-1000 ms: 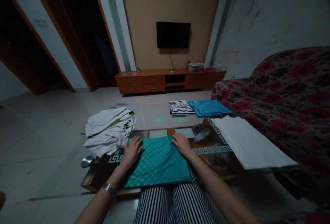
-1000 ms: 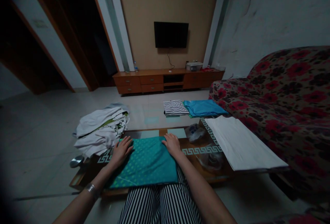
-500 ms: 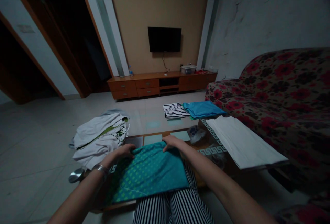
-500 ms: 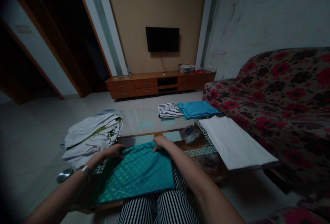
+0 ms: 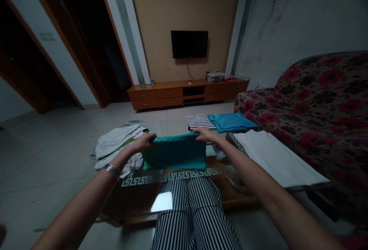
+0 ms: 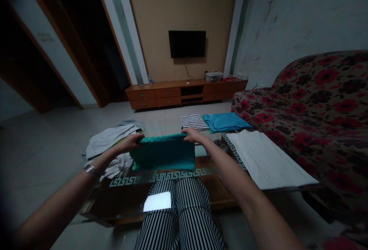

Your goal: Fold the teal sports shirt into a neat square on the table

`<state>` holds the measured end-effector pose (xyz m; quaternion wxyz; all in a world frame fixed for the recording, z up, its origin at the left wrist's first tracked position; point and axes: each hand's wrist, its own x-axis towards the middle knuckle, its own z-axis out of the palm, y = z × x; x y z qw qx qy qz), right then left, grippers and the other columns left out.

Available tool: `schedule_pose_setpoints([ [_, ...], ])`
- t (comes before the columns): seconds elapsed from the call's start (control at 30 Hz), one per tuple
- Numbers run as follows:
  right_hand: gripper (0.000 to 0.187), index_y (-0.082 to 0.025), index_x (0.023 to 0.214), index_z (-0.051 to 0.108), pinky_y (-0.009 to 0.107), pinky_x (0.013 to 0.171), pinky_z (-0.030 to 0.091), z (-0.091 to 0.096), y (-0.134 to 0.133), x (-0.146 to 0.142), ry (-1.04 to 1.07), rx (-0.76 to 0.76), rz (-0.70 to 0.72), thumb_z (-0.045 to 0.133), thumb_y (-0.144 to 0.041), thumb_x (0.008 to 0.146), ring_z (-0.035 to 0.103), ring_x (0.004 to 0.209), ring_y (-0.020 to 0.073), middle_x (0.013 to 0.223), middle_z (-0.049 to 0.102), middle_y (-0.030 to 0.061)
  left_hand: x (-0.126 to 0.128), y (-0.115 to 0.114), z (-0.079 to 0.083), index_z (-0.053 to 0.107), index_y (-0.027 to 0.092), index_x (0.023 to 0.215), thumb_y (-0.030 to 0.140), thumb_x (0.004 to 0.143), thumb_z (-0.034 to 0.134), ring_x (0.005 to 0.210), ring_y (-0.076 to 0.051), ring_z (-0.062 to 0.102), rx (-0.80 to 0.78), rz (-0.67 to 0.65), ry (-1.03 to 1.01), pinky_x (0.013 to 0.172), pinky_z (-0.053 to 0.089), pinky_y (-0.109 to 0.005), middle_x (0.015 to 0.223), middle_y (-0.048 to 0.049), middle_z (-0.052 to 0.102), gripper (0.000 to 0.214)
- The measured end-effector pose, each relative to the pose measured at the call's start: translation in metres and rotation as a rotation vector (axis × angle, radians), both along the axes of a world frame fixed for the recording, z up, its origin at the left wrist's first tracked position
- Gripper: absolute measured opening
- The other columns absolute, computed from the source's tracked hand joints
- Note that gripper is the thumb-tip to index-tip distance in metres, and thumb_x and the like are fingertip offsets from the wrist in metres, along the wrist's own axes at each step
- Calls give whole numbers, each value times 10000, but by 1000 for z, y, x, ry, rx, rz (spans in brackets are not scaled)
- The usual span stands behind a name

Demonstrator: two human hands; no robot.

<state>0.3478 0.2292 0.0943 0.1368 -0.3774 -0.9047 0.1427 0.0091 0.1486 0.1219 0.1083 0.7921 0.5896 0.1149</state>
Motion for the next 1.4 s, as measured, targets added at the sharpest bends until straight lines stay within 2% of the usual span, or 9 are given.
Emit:
schedule_pose_setpoints([
  [0.1,220,-149,960,665,239,747,375,29,-6,14,60,224,-64,594,-162,753,560,858,178,928,664,34,9,-1,22,576,126,881,186,771,447,759,-166,520,199,-34,148,752,381,-266,789,-22,585,179],
  [0.2,262,-161,1014,639,281,838,348,19,-33,27,58,365,-58,522,-122,783,524,960,202,996,635,63,23,-22,5,571,160,884,124,812,423,875,-215,532,375,-3,243,861,364,-349,894,-70,613,169],
  [0.27,272,-164,1002,634,307,865,333,-13,-60,37,9,383,-41,501,-83,779,502,989,211,997,625,81,34,-48,-27,571,179,893,98,831,397,955,-234,522,404,-22,270,916,340,-391,969,-94,610,202],
  [0.43,356,-205,977,643,322,838,365,-118,-128,72,-98,228,5,450,1,760,516,959,193,964,625,66,45,-132,-121,572,206,988,87,828,400,1005,-231,530,227,-107,237,958,331,-425,1044,-80,605,263],
  [0.53,461,-222,1103,618,343,859,397,-150,-157,96,-28,190,-29,419,9,756,515,1022,199,1089,613,70,37,-170,-148,557,194,1060,76,825,384,1101,-237,511,212,-25,191,973,332,-430,1154,-95,592,314],
  [0.73,442,-218,1080,642,379,874,447,-150,-171,107,153,203,-128,436,-16,744,541,1028,216,1101,619,73,27,-184,-150,573,163,1095,86,804,418,1154,-269,498,297,203,150,951,370,-429,1221,-140,570,339],
  [0.97,367,-216,1116,637,371,848,450,-167,-159,79,105,217,-158,452,-86,827,532,1008,227,1085,615,94,55,-165,-167,479,229,1322,248,896,438,1325,-252,366,243,49,198,1048,317,-452,1426,-91,444,428],
  [1.17,293,-179,1018,655,337,806,455,-164,-156,73,108,205,-202,461,-69,828,519,944,218,980,604,91,47,-162,-183,501,245,1307,334,925,418,1309,-248,393,180,78,186,1021,331,-449,1405,-72,479,401],
  [1.4,375,-196,966,658,321,778,473,-159,-184,86,113,126,-140,437,20,755,532,919,210,938,603,74,49,-187,-183,532,249,1285,355,910,454,1271,-256,432,153,42,157,985,365,-430,1359,-87,525,397],
])
